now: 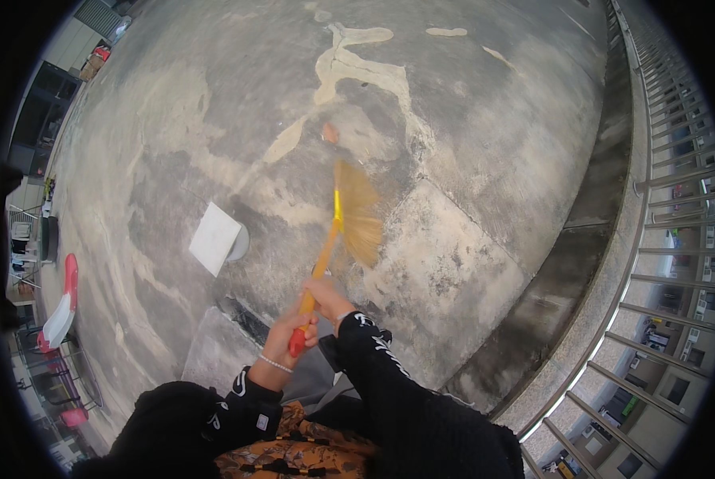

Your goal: The person sweeps a concrete rooftop terrace with a yellow broom, moving around planters and a children's slide. The person briefly stops to pull a small weed by hand from the floor before resuming sweeping.

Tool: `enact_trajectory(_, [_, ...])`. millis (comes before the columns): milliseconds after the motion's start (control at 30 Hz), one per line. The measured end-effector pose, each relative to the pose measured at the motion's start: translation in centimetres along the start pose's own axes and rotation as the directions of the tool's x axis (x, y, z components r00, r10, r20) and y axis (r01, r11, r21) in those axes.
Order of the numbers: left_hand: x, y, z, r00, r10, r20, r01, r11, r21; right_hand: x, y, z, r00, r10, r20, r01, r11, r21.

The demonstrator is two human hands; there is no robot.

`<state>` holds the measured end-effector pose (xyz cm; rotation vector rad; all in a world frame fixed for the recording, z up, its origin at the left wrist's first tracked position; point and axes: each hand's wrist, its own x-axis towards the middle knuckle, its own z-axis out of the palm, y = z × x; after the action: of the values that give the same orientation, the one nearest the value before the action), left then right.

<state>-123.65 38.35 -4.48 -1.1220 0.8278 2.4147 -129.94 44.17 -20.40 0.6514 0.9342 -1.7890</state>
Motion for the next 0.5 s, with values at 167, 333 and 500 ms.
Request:
enact_trajectory(167, [0.7,10.5,2.6,0.972,0.235,0.025,-0.236,0.966,0.101,3.6,-7.8,11.9,0.979,-0.159,0.131,0.174,0.978,-0.111])
enact_trajectory(333, [0.6,15.4,5.6,0.984,0.044,0.173,-0.068,0.988,0.139,-0.1,-14.1,14.1,0.965,-0.261,0.02,0.262,0.963,-0.057])
enact_trajectory(500, [5.9,17.5,8.6,0.878,-0.262,0.399,0.267,0.963,0.044,-3.3,-19.6,8.8,0.953,-0.253,-0.165,0.261,0.965,0.031])
